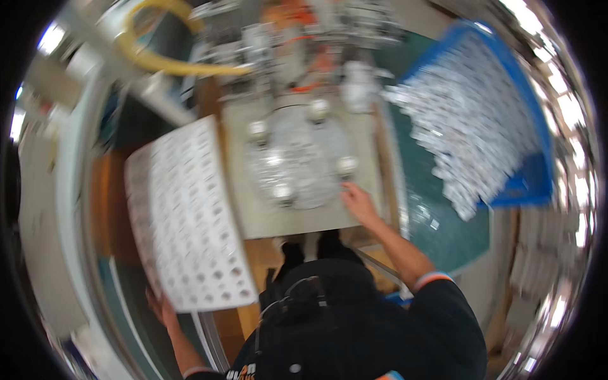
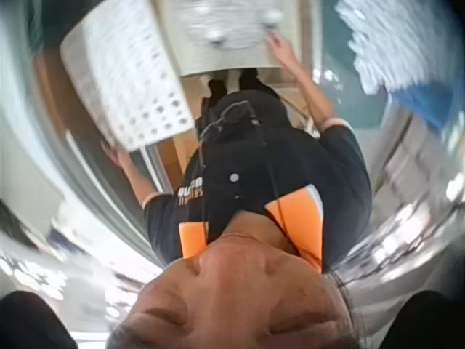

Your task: The person wipes a rotary machine platform with a cloth, then places LED components and bulb bases onto the rotating fixtures. They snap a diffuser cap onto an assembled bulb by hand and pick up the component tray.

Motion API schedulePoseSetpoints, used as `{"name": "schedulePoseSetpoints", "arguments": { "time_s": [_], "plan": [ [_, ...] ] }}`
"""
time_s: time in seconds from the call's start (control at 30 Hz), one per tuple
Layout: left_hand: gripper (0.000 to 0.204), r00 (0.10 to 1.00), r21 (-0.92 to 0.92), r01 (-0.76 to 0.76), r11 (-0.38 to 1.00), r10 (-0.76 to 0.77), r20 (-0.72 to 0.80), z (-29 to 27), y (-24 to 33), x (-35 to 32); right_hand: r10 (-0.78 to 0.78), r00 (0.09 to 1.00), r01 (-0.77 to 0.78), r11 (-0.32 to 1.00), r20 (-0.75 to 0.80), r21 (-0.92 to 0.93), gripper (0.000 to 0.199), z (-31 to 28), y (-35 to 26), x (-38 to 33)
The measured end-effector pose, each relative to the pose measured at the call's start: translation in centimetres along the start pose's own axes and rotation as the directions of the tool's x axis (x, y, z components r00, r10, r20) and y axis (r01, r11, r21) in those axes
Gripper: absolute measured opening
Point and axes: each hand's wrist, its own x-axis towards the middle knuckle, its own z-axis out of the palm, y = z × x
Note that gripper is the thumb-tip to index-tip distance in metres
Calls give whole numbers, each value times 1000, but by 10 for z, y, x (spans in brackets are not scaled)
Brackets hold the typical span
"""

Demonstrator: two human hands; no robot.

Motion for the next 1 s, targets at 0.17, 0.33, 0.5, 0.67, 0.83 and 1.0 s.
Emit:
{"name": "schedulePoseSetpoints", "arguments": {
  "time_s": [0.17,0.33,0.5,0.67,0.83,1.0],
  "plan": [
    [47,966,749,-15,662,202,-160,0,-12,-8,-105,929,45,984,-355,-174,21,-79,18,20],
    [38,890,-129,-456,881,450,-71,94,83,-52,-388,739,-6,814,-551,-581,25,-204,84,80],
    [32,517,-390,-592,705,704,488,231,275,-186,-205,920,-122,660,-334,-741,31,-239,88,121],
    [48,362,-323,-709,626,717,595,308,337,-229,-266,945,32,656,-191,-754,21,-249,92,136],
    [47,254,-305,-752,585,683,685,319,350,-225,-249,965,102,652,-85,-751,17,-260,91,137],
    [34,179,-190,-851,489,611,771,320,368,-223,-204,978,114,689,-40,-716,13,-269,90,128]
  ]
}}
